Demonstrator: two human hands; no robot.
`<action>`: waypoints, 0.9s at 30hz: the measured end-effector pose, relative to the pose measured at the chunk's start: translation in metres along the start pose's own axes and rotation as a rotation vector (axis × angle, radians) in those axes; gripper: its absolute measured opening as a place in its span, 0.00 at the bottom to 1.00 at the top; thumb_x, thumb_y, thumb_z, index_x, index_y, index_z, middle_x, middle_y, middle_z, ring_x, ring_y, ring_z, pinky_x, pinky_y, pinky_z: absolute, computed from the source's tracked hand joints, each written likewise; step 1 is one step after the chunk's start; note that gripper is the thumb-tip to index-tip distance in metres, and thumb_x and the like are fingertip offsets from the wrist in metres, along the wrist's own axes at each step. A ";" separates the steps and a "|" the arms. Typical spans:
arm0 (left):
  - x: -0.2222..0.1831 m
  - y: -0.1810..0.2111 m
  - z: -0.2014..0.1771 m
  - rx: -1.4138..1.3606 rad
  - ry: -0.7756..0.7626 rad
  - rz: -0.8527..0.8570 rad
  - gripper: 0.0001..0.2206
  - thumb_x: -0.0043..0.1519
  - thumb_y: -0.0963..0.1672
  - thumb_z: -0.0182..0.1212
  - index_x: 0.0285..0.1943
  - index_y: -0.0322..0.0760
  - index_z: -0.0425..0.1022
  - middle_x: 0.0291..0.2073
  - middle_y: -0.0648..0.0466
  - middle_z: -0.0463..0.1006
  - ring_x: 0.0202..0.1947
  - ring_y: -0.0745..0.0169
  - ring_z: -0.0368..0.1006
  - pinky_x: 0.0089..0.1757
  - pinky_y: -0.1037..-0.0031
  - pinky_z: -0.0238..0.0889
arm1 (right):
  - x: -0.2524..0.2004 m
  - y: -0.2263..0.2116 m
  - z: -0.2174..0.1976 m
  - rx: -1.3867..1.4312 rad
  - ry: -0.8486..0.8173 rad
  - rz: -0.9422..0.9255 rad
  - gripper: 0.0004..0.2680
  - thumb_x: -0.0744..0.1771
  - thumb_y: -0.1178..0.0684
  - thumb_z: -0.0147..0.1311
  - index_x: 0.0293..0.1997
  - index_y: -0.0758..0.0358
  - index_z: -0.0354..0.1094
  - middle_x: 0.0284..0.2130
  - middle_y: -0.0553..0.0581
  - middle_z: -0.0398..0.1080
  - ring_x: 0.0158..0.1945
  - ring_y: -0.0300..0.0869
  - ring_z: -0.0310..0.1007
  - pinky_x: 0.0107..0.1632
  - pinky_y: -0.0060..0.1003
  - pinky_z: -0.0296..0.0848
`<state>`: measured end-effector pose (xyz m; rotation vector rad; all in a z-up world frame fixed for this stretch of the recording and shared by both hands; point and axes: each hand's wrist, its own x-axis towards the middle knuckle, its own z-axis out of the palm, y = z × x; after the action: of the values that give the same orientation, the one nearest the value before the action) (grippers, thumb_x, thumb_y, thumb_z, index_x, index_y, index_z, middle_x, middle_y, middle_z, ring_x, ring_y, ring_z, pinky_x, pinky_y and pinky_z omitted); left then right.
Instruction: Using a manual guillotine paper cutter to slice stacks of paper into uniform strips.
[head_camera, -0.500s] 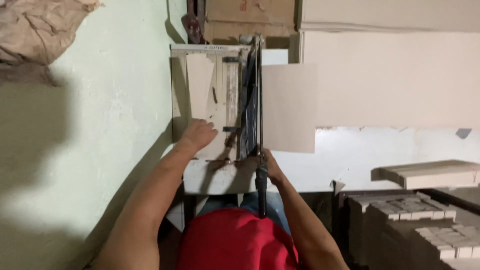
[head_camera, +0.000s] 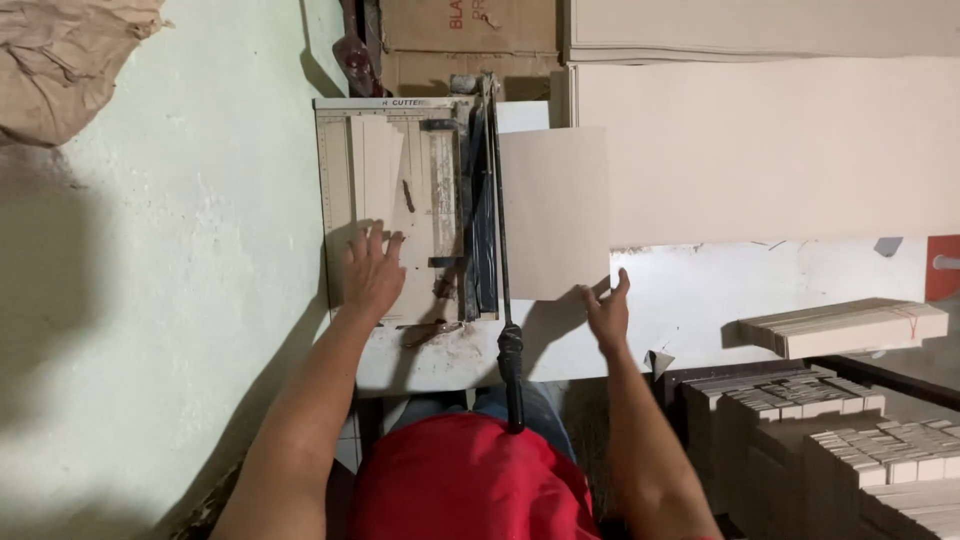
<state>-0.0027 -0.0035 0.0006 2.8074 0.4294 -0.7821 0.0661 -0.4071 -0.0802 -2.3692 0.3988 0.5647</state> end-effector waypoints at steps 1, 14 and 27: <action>0.000 0.002 0.002 -0.025 -0.030 0.005 0.25 0.68 0.48 0.55 0.75 0.43 0.59 0.74 0.43 0.52 0.72 0.40 0.50 0.63 0.51 0.51 | 0.005 0.002 -0.001 0.224 -0.075 0.048 0.27 0.71 0.49 0.52 0.77 0.61 0.39 0.59 0.79 0.60 0.62 0.66 0.67 0.60 0.60 0.70; 0.002 0.022 0.051 -0.115 0.023 0.160 0.23 0.68 0.46 0.54 0.73 0.41 0.60 0.73 0.41 0.52 0.73 0.37 0.47 0.66 0.45 0.44 | -0.034 0.045 -0.008 0.768 -0.178 0.273 0.19 0.71 0.55 0.49 0.74 0.47 0.55 0.45 0.58 0.70 0.41 0.47 0.77 0.44 0.43 0.82; 0.016 0.031 0.080 -0.073 0.072 0.218 0.24 0.67 0.48 0.58 0.72 0.42 0.60 0.70 0.43 0.54 0.73 0.37 0.48 0.63 0.45 0.50 | -0.029 0.051 -0.011 0.919 -0.244 0.316 0.19 0.71 0.56 0.50 0.73 0.44 0.57 0.41 0.55 0.70 0.38 0.44 0.77 0.39 0.37 0.81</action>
<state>-0.0167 -0.0498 -0.0717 2.7595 0.1545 -0.6080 0.0226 -0.4477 -0.0853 -1.3513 0.7374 0.6262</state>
